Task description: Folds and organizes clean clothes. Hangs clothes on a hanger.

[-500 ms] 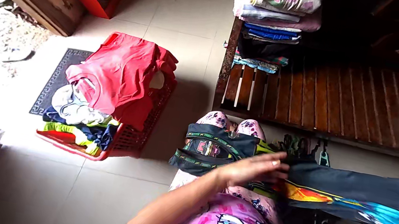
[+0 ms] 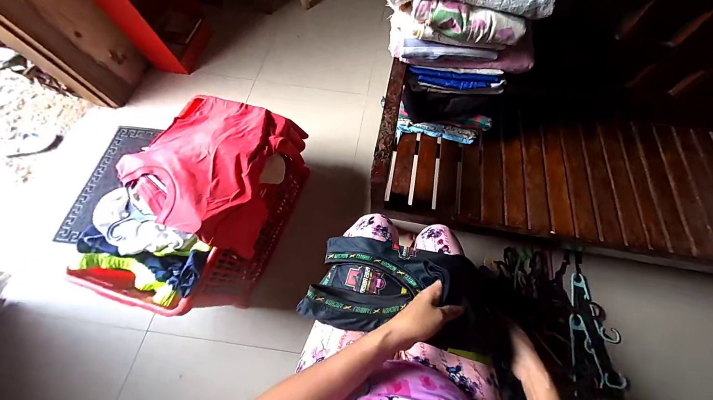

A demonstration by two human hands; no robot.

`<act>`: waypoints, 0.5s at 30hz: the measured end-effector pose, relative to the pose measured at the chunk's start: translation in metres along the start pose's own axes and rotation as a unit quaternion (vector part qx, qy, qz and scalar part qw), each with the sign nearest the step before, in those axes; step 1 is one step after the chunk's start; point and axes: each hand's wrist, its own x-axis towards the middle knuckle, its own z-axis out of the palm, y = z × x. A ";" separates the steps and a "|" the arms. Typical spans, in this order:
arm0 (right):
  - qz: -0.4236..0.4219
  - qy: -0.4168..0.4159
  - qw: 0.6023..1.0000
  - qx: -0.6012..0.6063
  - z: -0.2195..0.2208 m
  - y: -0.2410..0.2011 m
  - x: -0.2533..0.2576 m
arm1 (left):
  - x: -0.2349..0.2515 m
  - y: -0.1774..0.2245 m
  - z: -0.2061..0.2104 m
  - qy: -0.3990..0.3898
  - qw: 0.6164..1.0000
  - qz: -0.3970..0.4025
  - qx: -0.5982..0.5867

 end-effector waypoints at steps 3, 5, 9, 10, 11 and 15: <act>0.030 -0.042 0.999 0.016 0.001 0.013 -0.006 | -0.002 0.003 -0.001 0.009 0.999 -0.001 0.041; 0.083 0.000 0.991 0.101 0.002 0.005 -0.017 | -0.003 -0.006 -0.012 0.097 0.959 -0.009 0.267; 0.121 -0.032 0.971 0.205 -0.004 0.010 -0.007 | -0.021 -0.028 -0.015 0.197 0.799 0.240 0.516; 0.112 -0.036 0.963 0.242 -0.005 0.012 -0.008 | -0.021 -0.033 -0.014 0.169 0.780 0.309 0.517; 0.100 -0.035 0.955 0.278 -0.006 0.011 -0.009 | -0.018 -0.038 -0.015 0.120 0.788 0.330 0.506; 0.006 -0.036 0.928 0.370 -0.016 -0.024 -0.022 | -0.006 -0.053 -0.032 0.003 0.960 0.173 0.223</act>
